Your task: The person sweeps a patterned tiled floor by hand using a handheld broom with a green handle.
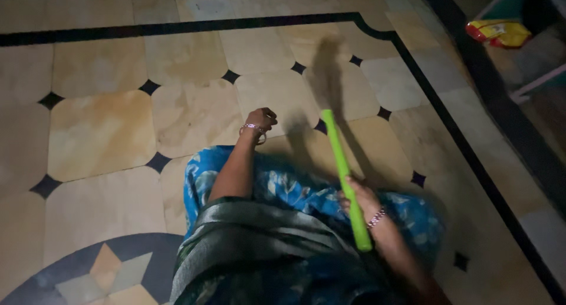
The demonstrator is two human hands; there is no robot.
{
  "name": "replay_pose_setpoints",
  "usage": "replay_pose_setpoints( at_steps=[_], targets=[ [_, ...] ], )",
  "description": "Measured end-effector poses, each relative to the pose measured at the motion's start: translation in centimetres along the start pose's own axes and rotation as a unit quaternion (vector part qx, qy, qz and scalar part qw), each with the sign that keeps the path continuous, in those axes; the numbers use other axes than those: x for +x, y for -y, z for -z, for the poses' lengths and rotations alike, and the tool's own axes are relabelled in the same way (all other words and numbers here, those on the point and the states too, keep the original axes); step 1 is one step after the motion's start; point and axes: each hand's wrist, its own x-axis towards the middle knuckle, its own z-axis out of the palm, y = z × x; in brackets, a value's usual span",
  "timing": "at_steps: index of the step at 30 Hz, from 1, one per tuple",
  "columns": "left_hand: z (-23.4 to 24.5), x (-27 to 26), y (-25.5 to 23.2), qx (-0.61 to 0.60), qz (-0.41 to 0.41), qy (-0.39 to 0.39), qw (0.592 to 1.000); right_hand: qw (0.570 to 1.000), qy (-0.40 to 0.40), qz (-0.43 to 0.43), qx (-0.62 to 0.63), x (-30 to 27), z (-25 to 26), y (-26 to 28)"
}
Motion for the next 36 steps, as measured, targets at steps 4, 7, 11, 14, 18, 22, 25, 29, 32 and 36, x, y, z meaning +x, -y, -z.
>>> replay_pose_setpoints(
  at_steps=[4, 7, 11, 14, 18, 22, 25, 29, 32, 36],
  targets=[
    [-0.9, -0.5, 0.8, -0.038, -0.022, -0.005, 0.999, 0.988, 0.152, -0.010, -0.019, -1.3, -4.6, -0.8],
    [-0.5, -0.8, 1.0, -0.046, -0.019, -0.016, 0.999, 0.968, 0.250, -0.023, 0.010, -1.9, -6.8, -0.1],
    [-0.2, -1.4, -0.2, -0.027, -0.025, -0.027, 0.999, 0.975, 0.214, 0.049, 0.010, -4.4, -7.8, 2.4],
    [0.3, -2.1, -0.2, -0.037, -0.018, -0.028, 0.999, 0.984, 0.108, 0.137, 0.021, -4.8, -7.5, 3.5],
    [0.5, -3.0, 0.0, -0.035, -0.001, -0.034, 0.999, 0.984, 0.020, 0.167, 0.061, -3.9, -5.6, 3.7],
    [-0.5, -2.9, 0.1, -0.053, -0.032, -0.038, 0.997, 0.997, -0.019, 0.052, 0.056, -2.5, -5.5, 1.2],
    [-0.8, -2.4, 0.3, -0.067, -0.040, -0.039, 0.996, 0.999, 0.020, 0.040, -0.002, -2.3, -8.0, -1.7],
    [-0.8, -2.3, 1.3, -0.054, -0.026, -0.053, 0.997, 0.987, 0.150, 0.017, -0.052, -4.3, -10.8, -2.5],
    [-0.3, -2.1, 1.7, 0.008, -0.094, -0.161, 0.982, 0.976, 0.214, -0.005, -0.043, -5.2, -12.3, -1.3],
    [1.5, -4.1, 1.1, -0.256, -0.049, -0.180, 0.948, 0.958, 0.283, 0.005, -0.048, -5.0, -14.1, -0.4]
  ],
)
